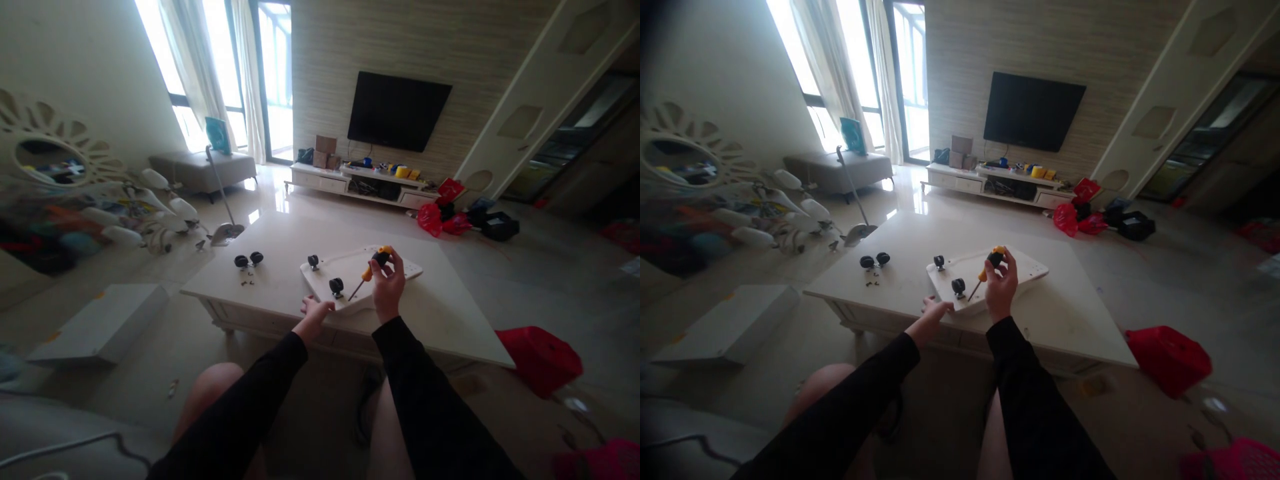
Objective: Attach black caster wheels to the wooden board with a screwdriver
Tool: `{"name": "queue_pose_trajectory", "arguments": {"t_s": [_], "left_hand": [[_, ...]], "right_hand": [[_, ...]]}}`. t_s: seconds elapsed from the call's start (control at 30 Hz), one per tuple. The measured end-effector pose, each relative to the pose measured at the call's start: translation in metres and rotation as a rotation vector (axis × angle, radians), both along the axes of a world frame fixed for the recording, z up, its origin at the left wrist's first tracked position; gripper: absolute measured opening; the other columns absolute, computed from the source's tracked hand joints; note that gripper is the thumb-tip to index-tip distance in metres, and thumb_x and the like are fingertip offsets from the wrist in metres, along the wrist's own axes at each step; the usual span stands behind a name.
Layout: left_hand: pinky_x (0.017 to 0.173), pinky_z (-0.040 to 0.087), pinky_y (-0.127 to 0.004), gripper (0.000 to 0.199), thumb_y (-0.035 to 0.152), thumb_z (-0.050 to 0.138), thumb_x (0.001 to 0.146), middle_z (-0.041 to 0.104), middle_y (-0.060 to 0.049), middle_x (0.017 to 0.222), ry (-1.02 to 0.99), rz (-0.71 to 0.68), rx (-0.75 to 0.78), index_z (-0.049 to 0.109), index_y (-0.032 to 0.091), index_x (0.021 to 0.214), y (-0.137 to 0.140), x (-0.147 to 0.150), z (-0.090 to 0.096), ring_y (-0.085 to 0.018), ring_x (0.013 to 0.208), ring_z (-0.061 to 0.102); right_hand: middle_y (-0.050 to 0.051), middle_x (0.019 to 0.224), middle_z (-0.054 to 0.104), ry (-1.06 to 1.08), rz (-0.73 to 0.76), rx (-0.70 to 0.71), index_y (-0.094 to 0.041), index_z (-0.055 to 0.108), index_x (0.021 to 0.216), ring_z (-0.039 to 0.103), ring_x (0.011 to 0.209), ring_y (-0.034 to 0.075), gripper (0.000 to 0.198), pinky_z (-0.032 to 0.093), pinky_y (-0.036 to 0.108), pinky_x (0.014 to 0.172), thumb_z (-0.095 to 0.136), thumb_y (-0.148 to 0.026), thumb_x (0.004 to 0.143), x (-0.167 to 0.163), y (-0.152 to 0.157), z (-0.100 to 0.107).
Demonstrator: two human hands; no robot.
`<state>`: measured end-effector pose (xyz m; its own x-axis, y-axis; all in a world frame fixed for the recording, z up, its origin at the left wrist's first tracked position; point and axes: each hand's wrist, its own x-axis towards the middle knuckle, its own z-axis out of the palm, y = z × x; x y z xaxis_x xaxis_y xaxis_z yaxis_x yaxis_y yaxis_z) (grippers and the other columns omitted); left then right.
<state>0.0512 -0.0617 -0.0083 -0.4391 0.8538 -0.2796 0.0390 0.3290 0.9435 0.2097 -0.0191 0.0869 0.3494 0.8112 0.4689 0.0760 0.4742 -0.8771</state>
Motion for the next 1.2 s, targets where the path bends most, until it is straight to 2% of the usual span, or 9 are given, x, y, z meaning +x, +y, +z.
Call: {"name": "queue_pose_trajectory", "arguments": {"t_s": [0.1,0.23,0.4,0.63,0.73,0.87,1.1,1.2], "left_hand": [[0.098,0.054,-0.036,0.047,0.005,0.071,0.077,0.063,-0.016,0.132,-0.003,-0.024,0.031,0.062,0.016,0.121,0.022,-0.023,0.008,-0.025,0.119,0.064],[0.091,0.056,-0.034,0.026,0.003,0.070,0.077,0.074,-0.011,0.106,-0.069,-0.193,0.078,0.069,0.015,0.100,0.048,-0.037,0.020,-0.022,0.096,0.072],[0.086,0.059,-0.036,0.024,0.005,0.074,0.080,0.076,-0.010,0.098,-0.071,-0.318,0.155,0.067,0.015,0.101,0.058,-0.038,0.026,-0.022,0.091,0.074],[0.092,0.060,-0.042,0.027,0.002,0.073,0.079,0.076,-0.012,0.103,-0.124,-0.427,0.188,0.064,0.015,0.101,0.056,-0.038,0.017,-0.024,0.098,0.076],[0.096,0.060,-0.043,0.025,0.002,0.071,0.080,0.076,-0.012,0.104,-0.133,-0.443,0.199,0.066,0.015,0.100,0.056,-0.039,0.017,-0.023,0.099,0.076],[0.098,0.060,-0.043,0.023,0.000,0.069,0.082,0.075,-0.012,0.110,-0.121,-0.413,0.178,0.067,0.015,0.099,0.056,-0.037,0.024,-0.022,0.099,0.075],[0.098,0.059,-0.040,0.023,-0.005,0.064,0.080,0.074,-0.009,0.105,-0.123,-0.378,0.131,0.066,0.015,0.092,0.056,-0.030,0.027,-0.021,0.099,0.076],[0.096,0.059,-0.040,0.022,-0.004,0.063,0.081,0.073,-0.008,0.100,-0.115,-0.377,0.128,0.065,0.016,0.090,0.056,-0.028,0.026,-0.020,0.094,0.075]], "right_hand": [[0.006,0.121,0.070,0.131,-0.030,0.052,-0.025,0.065,0.135,0.076,0.090,0.017,0.061,0.066,0.036,0.082,0.083,-0.044,0.080,-0.012,0.014,-0.012],[0.007,0.127,0.073,0.150,-0.024,0.146,-0.026,0.066,0.135,0.080,0.091,0.018,0.056,0.068,0.038,0.083,0.083,-0.040,0.084,-0.017,0.026,-0.024],[0.006,0.130,0.073,0.108,-0.009,0.180,-0.028,0.067,0.134,0.082,0.092,0.019,0.051,0.070,0.037,0.081,0.083,-0.038,0.086,-0.020,0.030,-0.034],[0.003,0.124,0.072,0.019,0.046,0.201,-0.034,0.068,0.135,0.080,0.093,0.017,0.049,0.070,0.031,0.075,0.082,-0.033,0.088,-0.027,0.031,-0.043],[0.004,0.129,0.070,-0.063,0.076,0.185,-0.036,0.067,0.138,0.079,0.097,0.018,0.052,0.070,0.029,0.072,0.083,-0.034,0.088,-0.026,0.030,-0.044],[0.005,0.132,0.068,-0.096,0.070,0.189,-0.036,0.065,0.140,0.079,0.098,0.018,0.054,0.071,0.034,0.077,0.082,-0.037,0.089,-0.027,0.030,-0.043],[0.005,0.128,0.068,-0.110,0.044,0.192,-0.031,0.067,0.136,0.078,0.095,0.018,0.049,0.071,0.041,0.089,0.080,-0.035,0.089,-0.031,0.032,-0.038],[0.004,0.128,0.068,-0.117,0.066,0.160,-0.032,0.066,0.136,0.077,0.094,0.017,0.051,0.071,0.040,0.088,0.081,-0.034,0.088,-0.030,0.030,-0.037]]}}
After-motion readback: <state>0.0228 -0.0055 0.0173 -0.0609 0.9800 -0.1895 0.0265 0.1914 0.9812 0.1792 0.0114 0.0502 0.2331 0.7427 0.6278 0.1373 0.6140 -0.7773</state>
